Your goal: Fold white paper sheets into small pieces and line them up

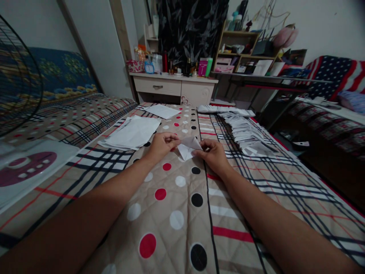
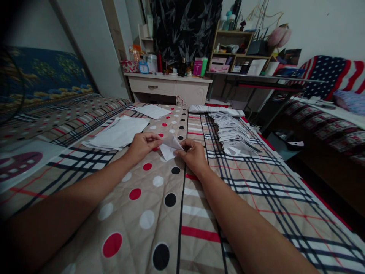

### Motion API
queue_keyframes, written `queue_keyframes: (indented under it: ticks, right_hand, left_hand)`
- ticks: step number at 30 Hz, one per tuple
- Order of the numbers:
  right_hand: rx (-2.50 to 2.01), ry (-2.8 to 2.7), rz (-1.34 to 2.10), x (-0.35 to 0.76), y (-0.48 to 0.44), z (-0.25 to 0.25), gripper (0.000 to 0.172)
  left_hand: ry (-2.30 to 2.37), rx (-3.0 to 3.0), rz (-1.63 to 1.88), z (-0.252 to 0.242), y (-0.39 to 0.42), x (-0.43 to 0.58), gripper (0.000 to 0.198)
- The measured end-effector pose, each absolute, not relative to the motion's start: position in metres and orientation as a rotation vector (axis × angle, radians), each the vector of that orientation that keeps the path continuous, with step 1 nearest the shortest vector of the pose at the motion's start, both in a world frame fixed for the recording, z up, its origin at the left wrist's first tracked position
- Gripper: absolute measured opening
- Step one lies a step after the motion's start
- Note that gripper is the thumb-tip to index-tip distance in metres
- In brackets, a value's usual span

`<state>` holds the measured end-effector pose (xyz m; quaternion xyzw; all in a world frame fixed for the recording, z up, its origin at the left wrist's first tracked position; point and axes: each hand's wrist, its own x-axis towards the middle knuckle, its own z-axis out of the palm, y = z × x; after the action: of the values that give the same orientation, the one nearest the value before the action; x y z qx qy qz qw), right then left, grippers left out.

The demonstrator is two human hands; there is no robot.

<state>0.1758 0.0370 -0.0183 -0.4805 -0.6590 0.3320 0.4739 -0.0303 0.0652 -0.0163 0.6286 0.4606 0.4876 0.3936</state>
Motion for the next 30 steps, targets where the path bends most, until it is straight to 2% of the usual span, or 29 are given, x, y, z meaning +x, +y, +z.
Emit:
queue_keyframes:
  ticks: [2, 4, 10, 16, 18, 25, 30]
  right_hand:
    - [-1.136, -1.638, 0.539, 0.175, 0.035, -0.016, 0.009]
    - [-1.072, -1.709, 0.293, 0.177, 0.034, -0.013, 0.013]
    - [-1.09, -1.983, -0.05, 0.181, 0.035, -0.012, 0.025]
    - [-1.234, -2.255, 0.024, 0.18, 0.031, -0.011, 0.022]
    - [-1.275, -2.278, 0.061, 0.179, 0.028, -0.009, 0.019]
    - [-1.306, -2.142, 0.315, 0.183, 0.032, -0.015, 0.004]
    - [-1.37, -1.955, 0.433, 0.184, 0.041, -0.02, 0.009]
  left_hand:
    - [1.144, 1.728, 1.377, -0.011, 0.06, -0.027, 0.011]
    - [1.115, 1.952, 1.479, -0.007, 0.055, -0.026, 0.005]
    - [1.02, 2.444, 1.49, -0.011, 0.059, -0.032, 0.02]
    - [0.983, 2.847, 0.902, -0.017, 0.064, -0.038, 0.028]
    - [0.977, 2.879, 0.802, -0.015, 0.061, -0.038, 0.03]
    - [1.008, 2.869, 0.699, -0.004, 0.046, -0.038, 0.019]
    - [1.006, 2.718, 0.801, -0.014, 0.057, -0.033, 0.019]
